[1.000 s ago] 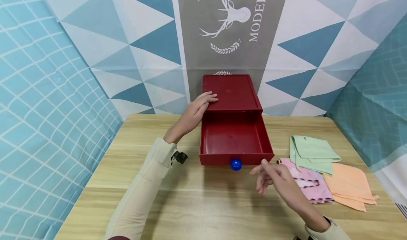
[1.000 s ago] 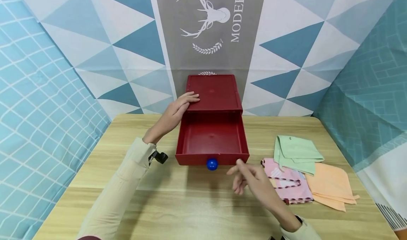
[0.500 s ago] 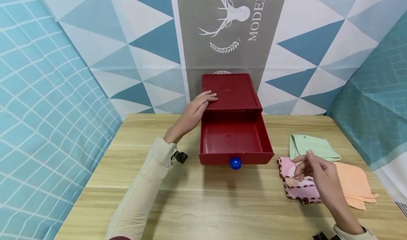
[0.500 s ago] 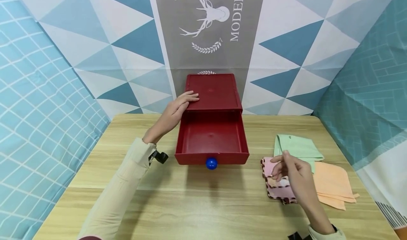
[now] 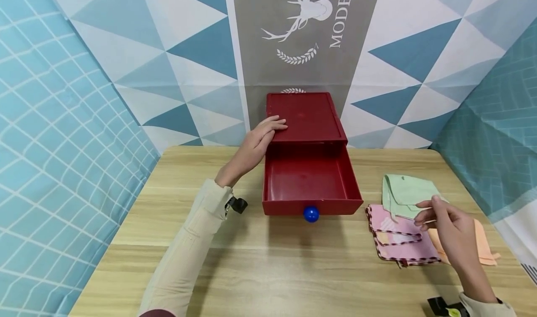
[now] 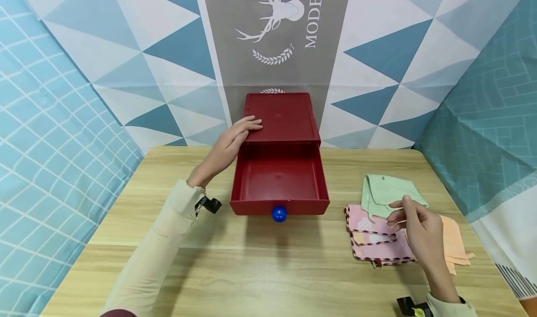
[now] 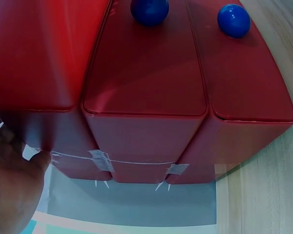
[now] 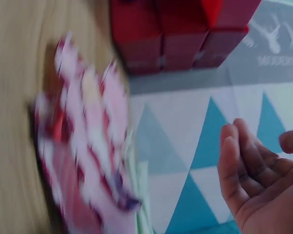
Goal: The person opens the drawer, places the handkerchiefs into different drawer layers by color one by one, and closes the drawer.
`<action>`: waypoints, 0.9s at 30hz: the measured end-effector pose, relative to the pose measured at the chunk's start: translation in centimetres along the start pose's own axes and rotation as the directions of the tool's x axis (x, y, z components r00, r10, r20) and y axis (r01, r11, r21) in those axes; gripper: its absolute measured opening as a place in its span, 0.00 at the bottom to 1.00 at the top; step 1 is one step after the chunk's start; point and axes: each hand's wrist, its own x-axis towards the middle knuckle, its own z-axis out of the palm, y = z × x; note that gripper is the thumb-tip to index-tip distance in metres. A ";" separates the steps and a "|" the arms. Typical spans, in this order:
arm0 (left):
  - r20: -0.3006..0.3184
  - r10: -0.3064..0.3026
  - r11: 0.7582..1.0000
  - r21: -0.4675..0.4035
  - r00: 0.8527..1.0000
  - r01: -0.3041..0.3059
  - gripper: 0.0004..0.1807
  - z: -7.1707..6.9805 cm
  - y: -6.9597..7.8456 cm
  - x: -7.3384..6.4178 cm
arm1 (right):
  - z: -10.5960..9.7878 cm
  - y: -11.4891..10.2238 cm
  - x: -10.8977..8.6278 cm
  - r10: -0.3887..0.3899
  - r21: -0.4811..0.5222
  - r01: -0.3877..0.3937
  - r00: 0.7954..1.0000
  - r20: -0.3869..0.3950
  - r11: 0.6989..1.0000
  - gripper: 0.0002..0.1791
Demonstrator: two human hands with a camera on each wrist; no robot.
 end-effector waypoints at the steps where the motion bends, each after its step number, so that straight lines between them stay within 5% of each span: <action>1: 0.003 -0.004 1.000 0.000 1.000 0.004 0.20 0.0 0.0 0.0 | -0.1 0.4 0.3 0.007 -0.063 -0.008 1.000 -0.006 0.998 0.23; 10: -0.004 -0.017 1.000 0.000 1.000 0.017 0.20 -0.2 -0.3 -0.2 | -1.6 3.1 3.8 -0.033 -0.388 0.008 0.998 -0.056 0.922 0.14; 15: -0.007 0.005 1.000 -0.012 1.000 -0.005 0.20 0.0 -0.4 -0.1 | -2.5 4.0 5.8 -0.067 -0.560 0.070 0.997 0.027 0.826 0.15; 18: -0.010 0.023 1.000 -0.019 1.000 -0.023 0.20 0.1 -0.5 0.0 | -2.9 4.7 7.0 -0.061 -0.593 0.126 0.990 0.129 0.796 0.17; 22: -0.024 0.036 0.999 -0.020 0.999 -0.037 0.20 0.1 -0.7 -0.1 | -2.7 5.7 8.6 -0.027 -0.595 0.165 0.972 0.234 0.787 0.20; 27: -0.023 0.031 0.999 -0.028 0.999 -0.032 0.20 0.0 -0.7 -0.1 | -2.2 6.5 10.2 0.047 -0.600 0.131 0.961 0.272 0.790 0.24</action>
